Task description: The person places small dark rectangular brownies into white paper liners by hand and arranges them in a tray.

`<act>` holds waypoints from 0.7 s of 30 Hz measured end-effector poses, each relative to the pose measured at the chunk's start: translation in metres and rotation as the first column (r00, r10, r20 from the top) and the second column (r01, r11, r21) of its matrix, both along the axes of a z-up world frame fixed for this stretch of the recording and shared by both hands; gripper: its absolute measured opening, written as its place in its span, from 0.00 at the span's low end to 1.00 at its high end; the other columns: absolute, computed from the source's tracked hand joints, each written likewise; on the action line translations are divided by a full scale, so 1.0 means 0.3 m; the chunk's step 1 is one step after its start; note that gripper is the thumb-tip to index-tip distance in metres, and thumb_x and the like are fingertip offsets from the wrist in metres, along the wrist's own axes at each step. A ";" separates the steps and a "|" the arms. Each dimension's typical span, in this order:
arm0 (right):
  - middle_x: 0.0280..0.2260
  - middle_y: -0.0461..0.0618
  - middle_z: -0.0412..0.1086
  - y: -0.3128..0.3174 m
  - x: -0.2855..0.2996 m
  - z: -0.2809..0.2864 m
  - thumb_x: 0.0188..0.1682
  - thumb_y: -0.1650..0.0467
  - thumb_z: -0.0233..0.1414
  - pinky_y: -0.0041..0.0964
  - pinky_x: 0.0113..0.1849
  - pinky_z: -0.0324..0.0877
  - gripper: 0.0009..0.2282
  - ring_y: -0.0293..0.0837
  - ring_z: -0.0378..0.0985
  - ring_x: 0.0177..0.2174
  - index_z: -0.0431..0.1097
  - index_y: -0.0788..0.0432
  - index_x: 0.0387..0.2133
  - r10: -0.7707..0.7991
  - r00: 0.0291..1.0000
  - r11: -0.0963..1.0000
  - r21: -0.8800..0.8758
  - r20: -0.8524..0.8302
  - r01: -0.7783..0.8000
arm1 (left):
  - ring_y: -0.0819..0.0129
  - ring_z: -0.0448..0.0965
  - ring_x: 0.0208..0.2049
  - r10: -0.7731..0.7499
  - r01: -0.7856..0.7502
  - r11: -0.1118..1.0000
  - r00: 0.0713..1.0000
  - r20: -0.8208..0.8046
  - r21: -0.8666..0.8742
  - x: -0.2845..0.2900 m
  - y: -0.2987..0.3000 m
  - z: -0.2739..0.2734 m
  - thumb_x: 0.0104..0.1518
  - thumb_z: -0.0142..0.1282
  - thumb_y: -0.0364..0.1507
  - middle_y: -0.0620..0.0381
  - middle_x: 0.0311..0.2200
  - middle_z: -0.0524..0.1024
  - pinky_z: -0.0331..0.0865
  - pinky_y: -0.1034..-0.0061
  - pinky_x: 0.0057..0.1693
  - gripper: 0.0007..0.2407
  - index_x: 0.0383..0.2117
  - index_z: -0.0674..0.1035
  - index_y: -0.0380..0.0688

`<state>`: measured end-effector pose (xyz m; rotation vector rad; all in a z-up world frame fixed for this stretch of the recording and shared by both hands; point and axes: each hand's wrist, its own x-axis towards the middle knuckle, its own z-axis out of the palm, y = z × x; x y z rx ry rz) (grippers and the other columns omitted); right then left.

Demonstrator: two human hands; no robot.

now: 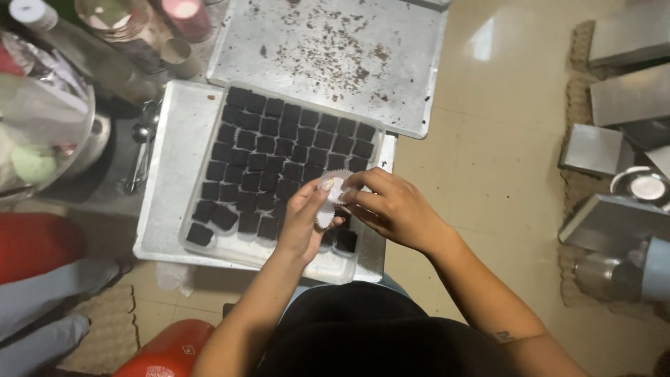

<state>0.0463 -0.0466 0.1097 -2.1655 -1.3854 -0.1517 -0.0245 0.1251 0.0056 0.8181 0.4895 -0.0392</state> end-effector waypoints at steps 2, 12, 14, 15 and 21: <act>0.40 0.49 0.74 0.005 -0.001 -0.016 0.48 0.72 0.60 0.44 0.36 0.74 0.03 0.52 0.78 0.40 0.75 0.55 0.33 -0.003 1.000 1.000 0.016 -0.002 0.003 | 0.68 0.83 0.32 0.029 -0.029 0.999 0.999 -0.016 0.015 -0.004 0.000 -0.002 0.56 0.62 0.34 0.49 0.39 0.82 0.83 0.75 0.32 0.18 0.50 0.77 0.38; 0.39 0.50 0.75 0.014 0.002 -0.059 0.48 0.73 0.61 0.43 0.36 0.75 0.04 0.52 0.78 0.38 0.76 0.56 0.36 -0.045 0.998 0.993 0.110 -0.036 0.048 | 0.67 0.83 0.31 0.086 -0.083 0.996 0.993 -0.080 0.041 0.015 0.027 0.011 0.57 0.62 0.34 0.48 0.34 0.82 0.84 0.71 0.33 0.16 0.45 0.79 0.34; 0.39 0.50 0.75 0.015 0.004 -0.064 0.48 0.72 0.61 0.43 0.36 0.75 0.05 0.52 0.78 0.38 0.76 0.56 0.36 -0.050 0.998 0.992 0.116 -0.032 0.054 | 0.66 0.83 0.31 0.085 -0.081 0.995 0.993 -0.076 0.052 0.013 0.025 0.012 0.57 0.62 0.34 0.47 0.35 0.82 0.84 0.70 0.34 0.16 0.45 0.80 0.34; 0.39 0.50 0.75 0.015 0.003 -0.068 0.48 0.72 0.61 0.43 0.36 0.75 0.05 0.52 0.78 0.38 0.76 0.56 0.36 -0.055 0.998 0.991 0.121 -0.030 0.058 | 0.65 0.83 0.31 0.084 -0.080 0.995 0.994 -0.074 0.061 0.012 0.024 0.012 0.57 0.62 0.33 0.46 0.35 0.82 0.84 0.70 0.34 0.16 0.45 0.80 0.33; 0.45 0.55 0.74 0.009 -0.013 -0.051 0.48 0.71 0.60 0.49 0.40 0.75 0.12 0.57 0.77 0.38 0.76 0.56 0.45 -0.072 0.990 0.961 0.257 -0.120 0.101 | 0.63 0.82 0.34 0.104 -0.096 0.993 0.987 -0.127 0.063 0.013 0.017 0.036 0.55 0.64 0.32 0.45 0.38 0.80 0.84 0.67 0.37 0.19 0.48 0.76 0.31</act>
